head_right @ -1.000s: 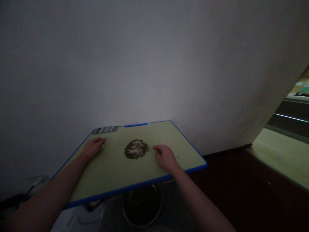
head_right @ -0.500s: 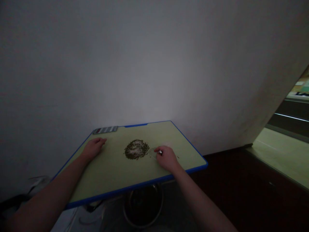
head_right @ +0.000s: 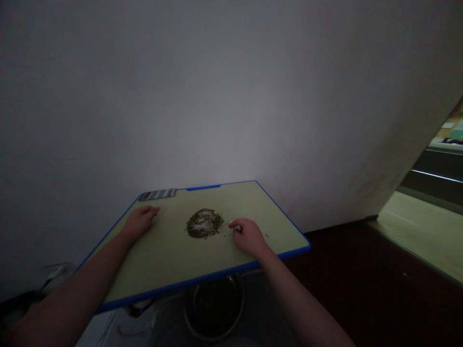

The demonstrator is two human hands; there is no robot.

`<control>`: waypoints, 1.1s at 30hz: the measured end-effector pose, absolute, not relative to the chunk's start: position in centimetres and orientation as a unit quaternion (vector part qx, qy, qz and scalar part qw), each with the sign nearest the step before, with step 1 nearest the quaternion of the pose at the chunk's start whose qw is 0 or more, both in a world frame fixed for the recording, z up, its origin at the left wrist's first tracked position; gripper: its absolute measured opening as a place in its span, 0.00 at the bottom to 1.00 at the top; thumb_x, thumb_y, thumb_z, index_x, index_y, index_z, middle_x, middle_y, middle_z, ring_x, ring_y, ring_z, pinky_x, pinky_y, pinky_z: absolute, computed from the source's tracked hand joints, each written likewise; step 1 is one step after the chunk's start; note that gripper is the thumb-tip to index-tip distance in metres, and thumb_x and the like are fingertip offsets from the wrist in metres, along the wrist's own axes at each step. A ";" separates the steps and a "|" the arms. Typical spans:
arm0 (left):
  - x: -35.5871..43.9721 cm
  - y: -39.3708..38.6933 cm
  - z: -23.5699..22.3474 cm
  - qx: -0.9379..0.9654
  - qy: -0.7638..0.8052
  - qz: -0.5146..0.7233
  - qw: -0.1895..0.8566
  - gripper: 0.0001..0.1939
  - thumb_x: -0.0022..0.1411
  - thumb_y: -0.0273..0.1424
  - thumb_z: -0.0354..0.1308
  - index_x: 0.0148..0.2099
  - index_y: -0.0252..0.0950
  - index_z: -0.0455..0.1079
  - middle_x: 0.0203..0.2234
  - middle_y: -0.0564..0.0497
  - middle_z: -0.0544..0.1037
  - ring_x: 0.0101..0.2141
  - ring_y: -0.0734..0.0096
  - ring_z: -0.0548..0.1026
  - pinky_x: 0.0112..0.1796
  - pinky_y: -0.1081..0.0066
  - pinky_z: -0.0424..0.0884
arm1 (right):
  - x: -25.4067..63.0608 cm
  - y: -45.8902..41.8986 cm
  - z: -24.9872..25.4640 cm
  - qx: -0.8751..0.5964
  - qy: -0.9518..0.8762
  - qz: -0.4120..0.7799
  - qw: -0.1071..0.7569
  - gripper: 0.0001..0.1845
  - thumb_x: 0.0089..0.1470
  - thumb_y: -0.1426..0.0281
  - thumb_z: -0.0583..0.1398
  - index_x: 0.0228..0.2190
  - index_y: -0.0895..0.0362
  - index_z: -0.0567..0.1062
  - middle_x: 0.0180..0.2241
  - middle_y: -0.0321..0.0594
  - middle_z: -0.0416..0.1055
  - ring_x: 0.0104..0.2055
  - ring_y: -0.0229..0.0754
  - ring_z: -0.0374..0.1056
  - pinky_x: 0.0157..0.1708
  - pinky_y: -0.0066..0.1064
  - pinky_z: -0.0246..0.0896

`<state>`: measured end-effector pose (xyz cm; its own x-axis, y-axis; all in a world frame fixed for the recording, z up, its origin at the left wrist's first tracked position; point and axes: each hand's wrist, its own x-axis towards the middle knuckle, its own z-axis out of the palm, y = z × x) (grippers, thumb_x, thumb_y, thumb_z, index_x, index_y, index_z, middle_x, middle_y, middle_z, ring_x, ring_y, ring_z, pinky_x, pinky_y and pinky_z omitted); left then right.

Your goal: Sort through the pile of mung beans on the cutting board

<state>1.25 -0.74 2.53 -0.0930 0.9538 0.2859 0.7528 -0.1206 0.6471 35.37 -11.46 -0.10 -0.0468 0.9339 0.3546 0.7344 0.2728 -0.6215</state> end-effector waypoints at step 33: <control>1.0 -0.3 2.1 0.665 0.645 0.351 0.134 0.19 0.48 0.46 0.45 0.22 0.36 0.65 0.12 0.55 0.63 0.19 0.72 0.62 0.21 0.73 0.55 | 35.0 -11.6 0.2 -0.635 -0.673 0.102 0.365 0.16 0.42 0.73 0.53 0.33 0.56 0.76 0.29 0.39 0.74 0.27 0.37 0.66 0.31 0.27 0.58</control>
